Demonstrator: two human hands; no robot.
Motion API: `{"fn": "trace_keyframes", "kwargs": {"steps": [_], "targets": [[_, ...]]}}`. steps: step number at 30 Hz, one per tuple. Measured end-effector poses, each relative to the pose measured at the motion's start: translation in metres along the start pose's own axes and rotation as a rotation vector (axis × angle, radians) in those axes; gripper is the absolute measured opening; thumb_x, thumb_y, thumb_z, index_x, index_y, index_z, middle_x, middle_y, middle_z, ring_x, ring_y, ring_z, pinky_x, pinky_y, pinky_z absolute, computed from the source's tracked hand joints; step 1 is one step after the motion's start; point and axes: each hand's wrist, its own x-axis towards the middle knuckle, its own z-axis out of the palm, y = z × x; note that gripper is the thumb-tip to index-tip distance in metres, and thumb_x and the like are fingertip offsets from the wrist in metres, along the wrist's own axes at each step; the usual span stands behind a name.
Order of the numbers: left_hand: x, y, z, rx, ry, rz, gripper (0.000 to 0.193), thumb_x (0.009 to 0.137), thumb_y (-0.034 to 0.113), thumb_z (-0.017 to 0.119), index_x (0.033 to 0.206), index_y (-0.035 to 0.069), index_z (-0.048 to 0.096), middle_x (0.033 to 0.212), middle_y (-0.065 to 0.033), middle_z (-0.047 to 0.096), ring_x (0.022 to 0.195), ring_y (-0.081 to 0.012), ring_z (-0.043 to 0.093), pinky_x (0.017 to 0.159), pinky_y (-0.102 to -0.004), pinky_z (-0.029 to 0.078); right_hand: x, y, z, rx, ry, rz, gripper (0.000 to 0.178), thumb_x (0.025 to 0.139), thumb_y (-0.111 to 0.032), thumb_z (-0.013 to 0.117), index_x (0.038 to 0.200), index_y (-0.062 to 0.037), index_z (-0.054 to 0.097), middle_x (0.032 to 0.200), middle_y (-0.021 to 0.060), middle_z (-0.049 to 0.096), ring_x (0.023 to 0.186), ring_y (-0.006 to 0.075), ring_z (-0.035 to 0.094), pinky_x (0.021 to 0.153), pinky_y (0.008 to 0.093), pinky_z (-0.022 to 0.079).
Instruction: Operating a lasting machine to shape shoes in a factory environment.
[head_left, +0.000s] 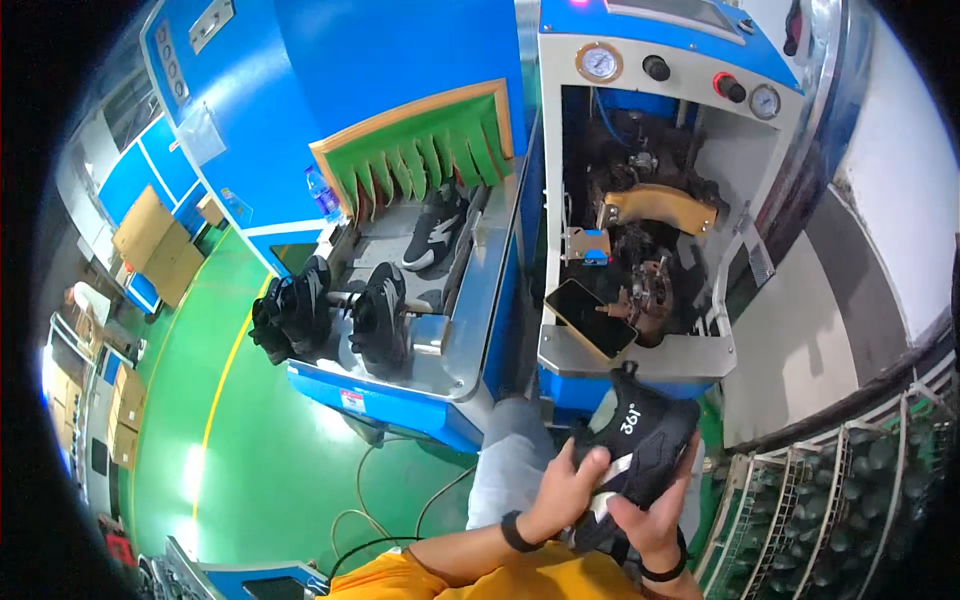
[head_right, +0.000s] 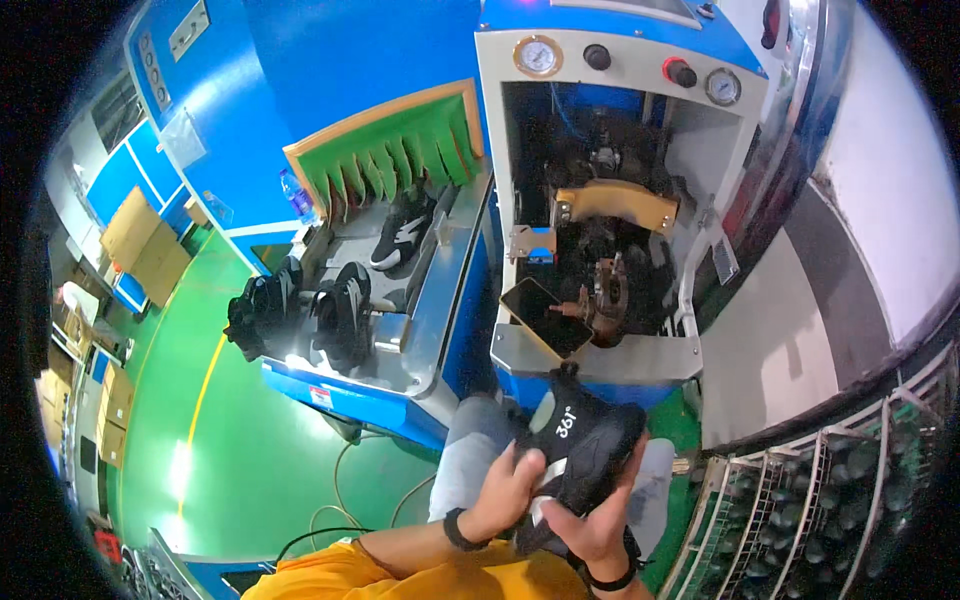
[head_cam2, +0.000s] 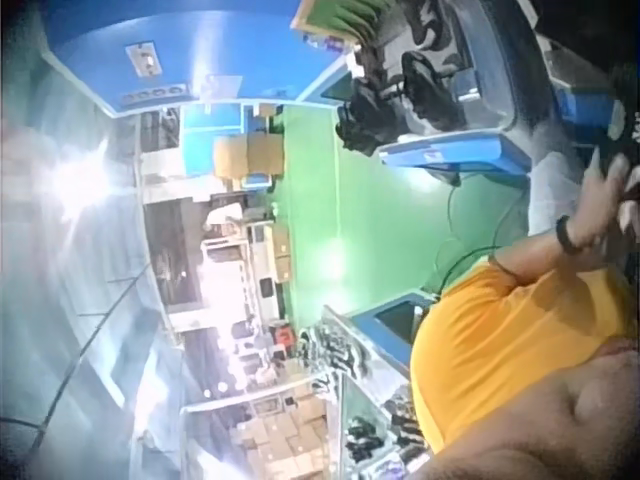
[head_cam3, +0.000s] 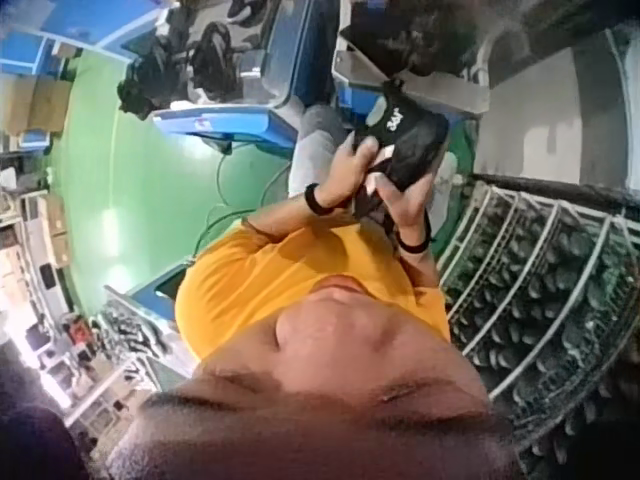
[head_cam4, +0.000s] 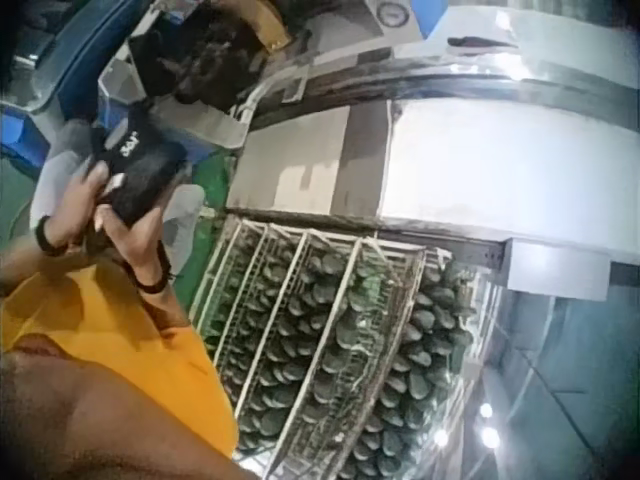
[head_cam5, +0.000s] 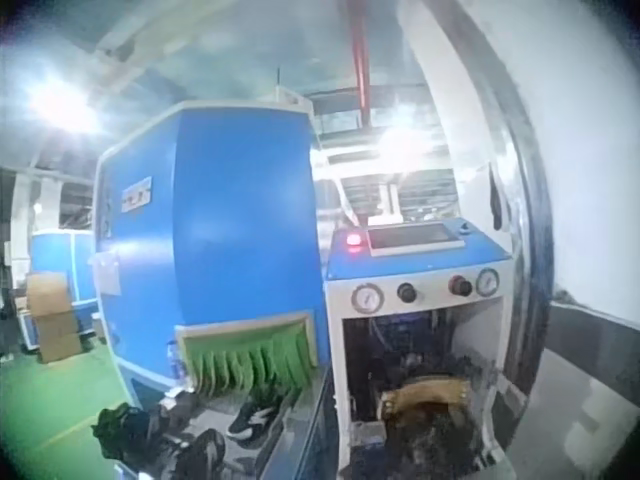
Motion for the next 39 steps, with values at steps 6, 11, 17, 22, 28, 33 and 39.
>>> {"fn": "trace_keyframes", "kwargs": {"steps": [6,11,17,22,28,33,39], "targets": [[0.0,0.02,-0.018,0.428,-0.087,0.43,0.055,0.099,0.036,0.06,0.13,-0.008,0.049,0.11,-0.0268,0.065,0.088,-0.0406,0.07,0.07,-0.045,0.058,0.002,-0.006,-0.035,-0.944,-0.162,-0.311,0.109,0.07,-0.027,0.085,0.154,0.009,0.027,0.132,0.0336,0.055,0.116,0.0501,0.059,0.098,0.0516,0.05],[-0.017,0.013,-0.025,1.203,-0.409,0.384,0.053,0.09,0.028,0.066,0.126,-0.009,0.052,0.092,-0.0247,0.07,0.082,-0.0402,0.071,0.061,-0.0475,0.057,-0.008,-0.004,-0.017,-0.966,-0.219,0.19,0.106,0.072,-0.03,0.081,0.159,-0.0027,0.027,0.122,0.0328,0.059,0.103,0.05,0.063,0.084,0.0511,0.055],[0.006,-0.021,-0.059,1.043,-0.864,0.522,0.03,0.095,0.033,0.061,0.1,0.004,0.066,0.071,-0.0153,0.068,0.064,-0.0369,0.068,0.057,-0.0463,0.054,-0.016,0.014,-0.033,-0.865,-0.426,0.428,0.107,0.07,-0.029,0.084,0.158,0.0005,0.031,0.139,0.0312,0.056,0.114,0.0397,0.064,0.091,0.0432,0.053],[0.017,-0.055,-0.061,0.772,-0.964,0.784,0.024,0.097,0.032,0.06,0.084,0.013,0.065,0.069,-0.0093,0.066,0.061,-0.0324,0.065,0.052,-0.0461,0.048,-0.028,0.058,-0.064,-0.471,-0.337,0.755,0.096,0.077,-0.022,0.081,0.157,0.0,0.033,0.126,0.0195,0.068,0.112,0.0261,0.067,0.099,0.035,0.049],[-0.038,-0.023,-0.037,0.353,-1.173,1.002,0.019,0.092,0.027,0.064,0.079,0.013,0.061,0.059,-0.0078,0.055,0.055,-0.0292,0.062,0.049,-0.0426,0.046,-0.018,0.055,-0.089,-0.041,0.152,0.978,0.074,0.079,-0.011,0.074,0.148,-0.0002,0.05,0.109,0.0036,0.068,0.087,0.0114,0.061,0.081,0.0251,0.048],[0.013,0.006,-0.018,0.631,-0.451,0.658,0.02,0.092,0.025,0.07,0.08,0.009,0.067,0.07,-0.0135,0.064,0.065,-0.0346,0.066,0.055,-0.045,0.05,0.072,-0.033,-0.062,-0.337,-0.081,0.205,0.09,0.073,-0.008,0.081,0.153,0.0037,0.041,0.139,0.0112,0.058,0.123,0.0192,0.056,0.108,0.0305,0.041],[0.038,0.001,-0.035,0.415,-0.425,0.665,0.018,0.093,0.024,0.071,0.084,0.008,0.07,0.069,-0.01,0.065,0.059,-0.0328,0.065,0.054,-0.0435,0.053,0.185,-0.127,-0.033,-0.599,0.012,0.089,0.087,0.076,0.009,0.072,0.156,0.0016,0.037,0.131,0.008,0.062,0.102,0.0111,0.062,0.088,0.0229,0.051]]}}
